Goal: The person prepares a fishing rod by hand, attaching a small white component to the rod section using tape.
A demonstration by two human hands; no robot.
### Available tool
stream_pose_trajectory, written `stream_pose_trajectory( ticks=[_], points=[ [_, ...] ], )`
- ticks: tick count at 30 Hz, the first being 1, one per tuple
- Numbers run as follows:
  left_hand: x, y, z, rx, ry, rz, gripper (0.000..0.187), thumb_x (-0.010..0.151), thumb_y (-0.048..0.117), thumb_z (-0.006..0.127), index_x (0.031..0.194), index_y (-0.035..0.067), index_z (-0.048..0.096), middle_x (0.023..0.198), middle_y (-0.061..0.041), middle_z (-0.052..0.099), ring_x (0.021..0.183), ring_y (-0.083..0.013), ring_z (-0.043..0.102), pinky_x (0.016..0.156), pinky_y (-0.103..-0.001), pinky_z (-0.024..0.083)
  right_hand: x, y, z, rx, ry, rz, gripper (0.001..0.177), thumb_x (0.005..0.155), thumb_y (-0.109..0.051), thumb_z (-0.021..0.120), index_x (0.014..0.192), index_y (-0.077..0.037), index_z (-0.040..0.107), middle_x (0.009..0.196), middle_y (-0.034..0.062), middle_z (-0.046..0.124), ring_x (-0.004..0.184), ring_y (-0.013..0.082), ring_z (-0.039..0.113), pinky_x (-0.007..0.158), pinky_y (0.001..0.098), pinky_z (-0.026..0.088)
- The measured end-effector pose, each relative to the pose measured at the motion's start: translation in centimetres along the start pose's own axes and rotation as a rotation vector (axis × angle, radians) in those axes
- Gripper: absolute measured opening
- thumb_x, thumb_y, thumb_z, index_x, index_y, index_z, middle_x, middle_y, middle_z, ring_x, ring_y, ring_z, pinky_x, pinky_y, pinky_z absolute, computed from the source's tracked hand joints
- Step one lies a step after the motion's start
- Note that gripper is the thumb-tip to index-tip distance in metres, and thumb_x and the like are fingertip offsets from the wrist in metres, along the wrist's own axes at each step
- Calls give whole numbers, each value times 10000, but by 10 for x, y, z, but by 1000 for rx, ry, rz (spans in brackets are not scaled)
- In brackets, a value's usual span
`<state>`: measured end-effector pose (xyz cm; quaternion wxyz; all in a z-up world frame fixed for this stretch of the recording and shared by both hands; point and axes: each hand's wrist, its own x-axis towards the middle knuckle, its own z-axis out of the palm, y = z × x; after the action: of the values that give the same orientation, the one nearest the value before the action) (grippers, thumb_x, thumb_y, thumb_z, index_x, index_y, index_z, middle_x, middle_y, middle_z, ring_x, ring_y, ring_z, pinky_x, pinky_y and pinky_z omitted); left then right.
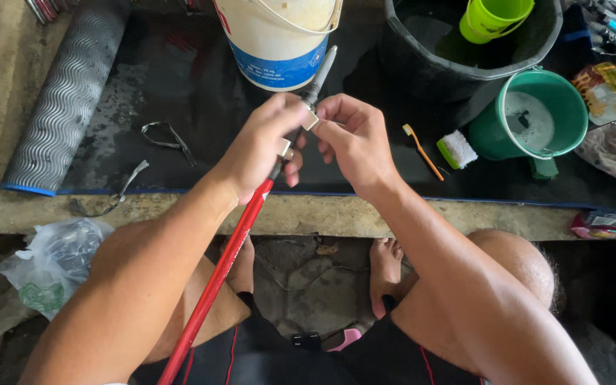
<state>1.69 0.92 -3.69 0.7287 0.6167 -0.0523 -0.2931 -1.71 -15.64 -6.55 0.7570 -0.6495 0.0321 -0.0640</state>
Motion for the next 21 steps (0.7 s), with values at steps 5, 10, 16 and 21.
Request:
stream_pose_trajectory(
  ticks=[5, 10, 16, 21],
  points=[
    [-6, 9, 0, 160, 61, 38, 356, 1024, 306, 680, 1150, -27, 663, 790, -144, 598, 493, -182, 619, 424, -347, 613, -2, 3, 3, -11, -30, -14, 71, 941, -23, 727, 917, 39, 700, 769, 120, 631, 649, 165, 657, 521, 296, 595],
    [-9, 12, 1, -18, 25, -29, 299, 1041, 282, 646, 1140, 1, 657, 823, -117, 556, 524, -147, 567, 409, -277, 524, -4, -6, 3, -15, -72, -92, 25, 903, 48, 682, 925, 45, 692, 769, 126, 625, 675, 192, 682, 548, 314, 621],
    [-8, 13, 8, -12, 118, -43, 263, 1077, 278, 545, 1052, 37, 646, 813, -159, 565, 501, -176, 542, 392, -284, 466, -13, -17, 10, -115, 6, -72, 64, 881, 55, 651, 915, 43, 704, 757, 110, 612, 658, 182, 687, 548, 306, 632],
    [-3, 9, 8, 6, 157, -46, 233, 1084, 263, 539, 1060, 49, 629, 810, -155, 570, 496, -172, 553, 388, -289, 463, -13, -13, 3, -158, 13, -78, 73, 870, 33, 692, 924, 48, 739, 761, 124, 660, 667, 169, 708, 543, 298, 641]
  ],
)
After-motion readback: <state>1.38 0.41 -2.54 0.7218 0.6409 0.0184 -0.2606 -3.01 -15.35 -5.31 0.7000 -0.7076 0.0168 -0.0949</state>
